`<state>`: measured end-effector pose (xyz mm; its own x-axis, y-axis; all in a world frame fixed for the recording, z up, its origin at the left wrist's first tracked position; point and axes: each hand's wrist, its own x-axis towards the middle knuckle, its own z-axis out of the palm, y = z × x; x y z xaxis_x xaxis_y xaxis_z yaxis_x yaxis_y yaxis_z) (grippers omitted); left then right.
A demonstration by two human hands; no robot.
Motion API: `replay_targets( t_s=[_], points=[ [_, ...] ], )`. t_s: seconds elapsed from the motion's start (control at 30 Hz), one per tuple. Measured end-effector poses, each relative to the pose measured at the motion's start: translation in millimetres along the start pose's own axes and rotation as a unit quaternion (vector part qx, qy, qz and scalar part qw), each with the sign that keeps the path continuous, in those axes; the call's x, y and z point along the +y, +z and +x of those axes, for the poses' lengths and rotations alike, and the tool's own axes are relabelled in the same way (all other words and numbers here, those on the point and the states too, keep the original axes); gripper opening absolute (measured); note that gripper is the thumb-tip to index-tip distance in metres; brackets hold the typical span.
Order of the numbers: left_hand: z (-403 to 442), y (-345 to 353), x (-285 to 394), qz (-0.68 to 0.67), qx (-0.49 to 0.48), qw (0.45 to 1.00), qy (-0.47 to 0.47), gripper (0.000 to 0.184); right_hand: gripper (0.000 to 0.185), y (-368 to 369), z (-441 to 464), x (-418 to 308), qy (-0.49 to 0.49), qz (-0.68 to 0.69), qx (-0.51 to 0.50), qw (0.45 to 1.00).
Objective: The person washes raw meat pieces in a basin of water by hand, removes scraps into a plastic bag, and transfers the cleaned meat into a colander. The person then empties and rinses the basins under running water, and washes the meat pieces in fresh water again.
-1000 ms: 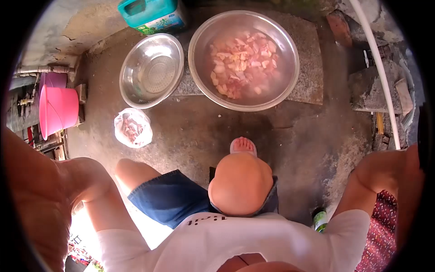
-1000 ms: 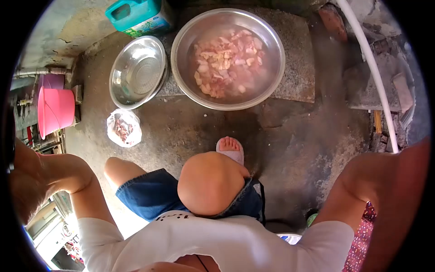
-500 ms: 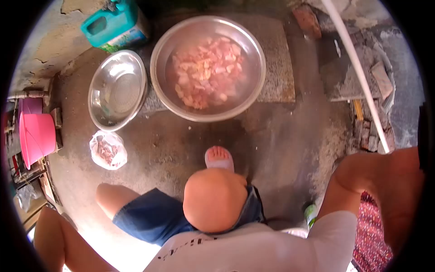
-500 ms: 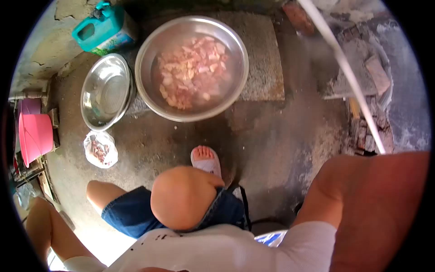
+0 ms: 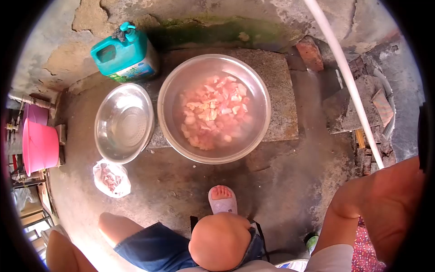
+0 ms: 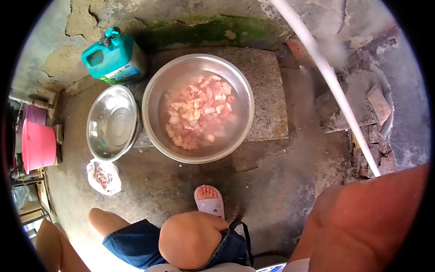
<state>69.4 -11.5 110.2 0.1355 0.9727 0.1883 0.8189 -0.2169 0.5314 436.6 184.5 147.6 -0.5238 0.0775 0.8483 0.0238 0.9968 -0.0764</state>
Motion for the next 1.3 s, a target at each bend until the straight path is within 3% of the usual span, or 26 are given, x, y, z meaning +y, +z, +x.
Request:
replay_targets(
  t_s=[0.93, 1.1, 1.13, 1.2, 1.23, 1.3],
  points=[
    [-4.5, 10.7, -1.5, -0.004, 0.038, 0.999, 0.002, 0.042, 0.03, 30.6, -0.9, 12.4, -0.004, 0.058, 0.009, 0.998],
    [3.7, 6.2, 2.2, -0.058, 0.111, 0.992, -0.004, 0.042, 0.031, 58.1, 17.4, 21.1, -0.008, 0.105, 0.103, 0.989],
    [6.7, 16.0, -4.3, -0.094, 0.147, 0.984, -0.033, 0.043, 0.031, 73.2, 13.8, 26.1, 0.024, 0.126, 0.126, 0.984],
    [24.9, 56.7, -35.2, -0.189, 0.209, 0.95, -0.136, 0.043, 0.031, 127.3, -9.3, 47.4, 0.18, 0.168, 0.102, 0.964],
    [40.1, 87.0, -59.6, -0.254, 0.224, 0.918, -0.206, 0.043, 0.031, 163.7, -32.8, 65.1, 0.311, 0.188, 0.028, 0.931],
    [72.0, 164.7, -118.2, -0.384, 0.252, 0.821, -0.34, 0.044, 0.049, 230.1, -101.7, 103.6, 0.52, 0.15, -0.216, 0.813]
  ],
)
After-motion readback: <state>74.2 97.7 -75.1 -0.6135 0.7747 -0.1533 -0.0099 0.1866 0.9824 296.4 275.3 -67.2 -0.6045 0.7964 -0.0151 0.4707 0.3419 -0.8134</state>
